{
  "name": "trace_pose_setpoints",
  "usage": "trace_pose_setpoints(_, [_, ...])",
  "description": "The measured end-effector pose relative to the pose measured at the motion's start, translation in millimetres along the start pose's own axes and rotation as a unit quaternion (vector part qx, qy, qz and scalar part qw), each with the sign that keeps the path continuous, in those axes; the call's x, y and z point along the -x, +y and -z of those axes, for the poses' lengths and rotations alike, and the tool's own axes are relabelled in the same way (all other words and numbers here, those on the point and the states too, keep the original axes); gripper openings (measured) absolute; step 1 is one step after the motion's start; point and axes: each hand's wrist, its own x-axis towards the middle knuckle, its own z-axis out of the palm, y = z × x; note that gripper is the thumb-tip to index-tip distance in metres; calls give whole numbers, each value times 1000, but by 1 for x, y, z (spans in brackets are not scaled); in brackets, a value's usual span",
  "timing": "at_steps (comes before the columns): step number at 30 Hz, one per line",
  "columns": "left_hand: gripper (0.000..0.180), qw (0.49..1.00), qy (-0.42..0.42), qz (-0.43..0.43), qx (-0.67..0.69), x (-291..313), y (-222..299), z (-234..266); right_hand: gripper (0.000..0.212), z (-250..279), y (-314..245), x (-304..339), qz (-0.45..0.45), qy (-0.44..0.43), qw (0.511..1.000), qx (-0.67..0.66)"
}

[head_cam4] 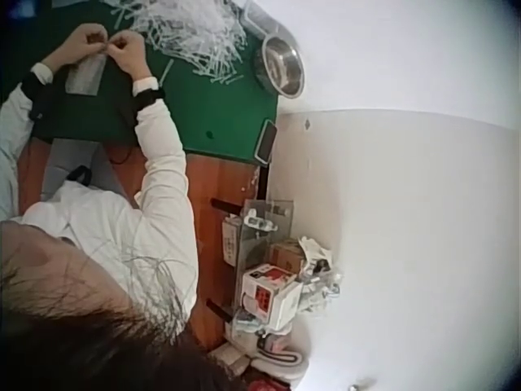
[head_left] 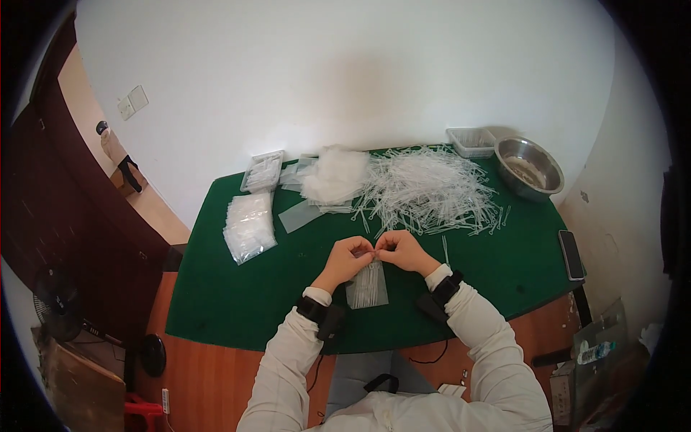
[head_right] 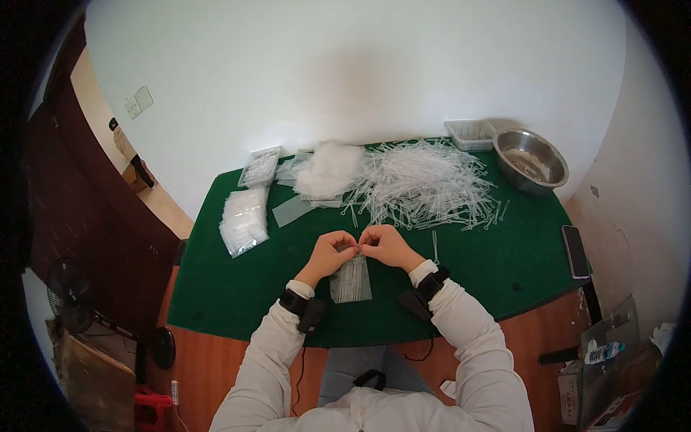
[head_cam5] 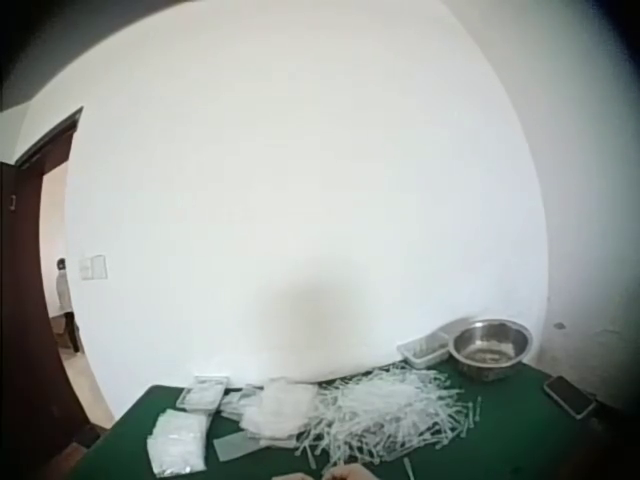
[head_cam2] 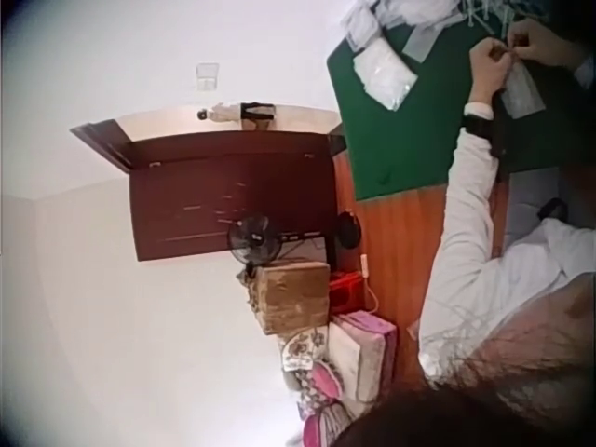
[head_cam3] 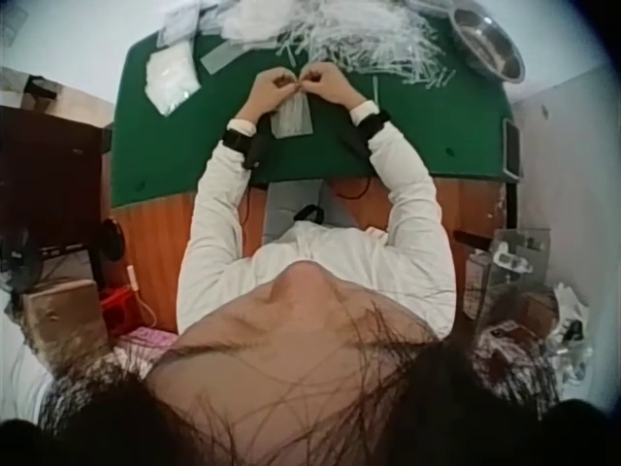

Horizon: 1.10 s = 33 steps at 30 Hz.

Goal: The person bags plastic stirrers by hand, placing them into small plastic bags and sealing them. After receiving more stirrers from another person, they continue filling and sealing the bags one at a time.

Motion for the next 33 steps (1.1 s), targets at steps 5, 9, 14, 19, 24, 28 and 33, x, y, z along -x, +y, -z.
trace_pose_setpoints(5, [5,999,-9,27,-14,1,4,5,7,2,-3,1,-5,-5,1000,17])
trace_pose_setpoints(9, [6,999,-8,34,12,0,2,12,6,7,-5,-1,-10,4,1000,25])
trace_pose_setpoints(14, [6,996,-2,39,79,-2,0,23,4,23,8,-3,-28,24,999,6])
trace_pose_setpoints(19, [5,995,8,38,95,-2,-1,25,3,26,11,-4,-40,24,999,-4])
trace_pose_setpoints(24, [5,995,9,35,96,-2,-4,21,4,23,3,-2,-24,45,999,17])
trace_pose_setpoints(28, [5,998,12,23,56,-1,-2,9,8,10,-4,-3,139,92,977,135])
trace_pose_setpoints(33, [6,1000,14,5,2,0,-4,3,11,0,-10,0,143,33,967,209])
